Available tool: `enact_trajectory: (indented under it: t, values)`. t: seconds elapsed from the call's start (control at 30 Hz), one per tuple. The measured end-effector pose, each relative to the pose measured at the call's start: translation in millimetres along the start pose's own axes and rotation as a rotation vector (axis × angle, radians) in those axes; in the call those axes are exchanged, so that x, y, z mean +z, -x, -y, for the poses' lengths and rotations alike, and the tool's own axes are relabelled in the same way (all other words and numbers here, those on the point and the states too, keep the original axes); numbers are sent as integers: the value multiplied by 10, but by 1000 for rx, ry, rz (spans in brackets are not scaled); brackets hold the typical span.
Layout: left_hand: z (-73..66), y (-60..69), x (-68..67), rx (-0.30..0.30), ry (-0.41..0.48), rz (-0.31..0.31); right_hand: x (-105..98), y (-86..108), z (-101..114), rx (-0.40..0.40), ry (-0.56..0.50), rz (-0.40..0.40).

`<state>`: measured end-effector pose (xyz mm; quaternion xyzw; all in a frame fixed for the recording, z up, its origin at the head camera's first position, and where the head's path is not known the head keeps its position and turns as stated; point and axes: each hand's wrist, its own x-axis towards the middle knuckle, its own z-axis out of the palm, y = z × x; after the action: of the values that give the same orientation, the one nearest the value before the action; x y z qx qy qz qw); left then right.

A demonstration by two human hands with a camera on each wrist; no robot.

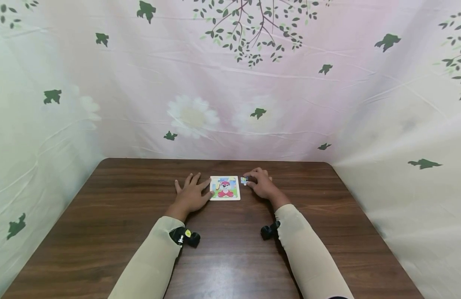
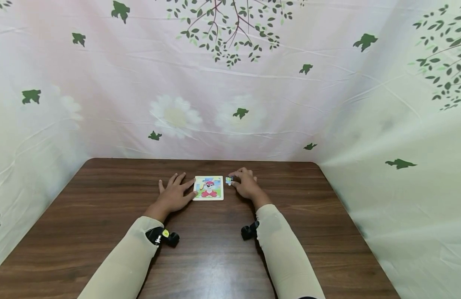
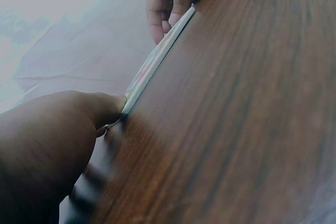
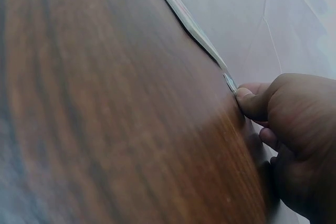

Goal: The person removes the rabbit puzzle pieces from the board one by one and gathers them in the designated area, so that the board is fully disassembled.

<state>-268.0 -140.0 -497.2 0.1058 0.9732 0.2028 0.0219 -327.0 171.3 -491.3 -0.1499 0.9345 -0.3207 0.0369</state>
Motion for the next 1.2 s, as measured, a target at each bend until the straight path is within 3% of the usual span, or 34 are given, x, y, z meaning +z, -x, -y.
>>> enact_trajectory:
  t: [0.7, 1.2]
  values:
    - [-10, -6, 3, -6, 1, 5, 14, -36, -33, 8, -34, -29]
    - [2, -7, 3, -1, -2, 5, 173, -92, 144, -38, -119, -157]
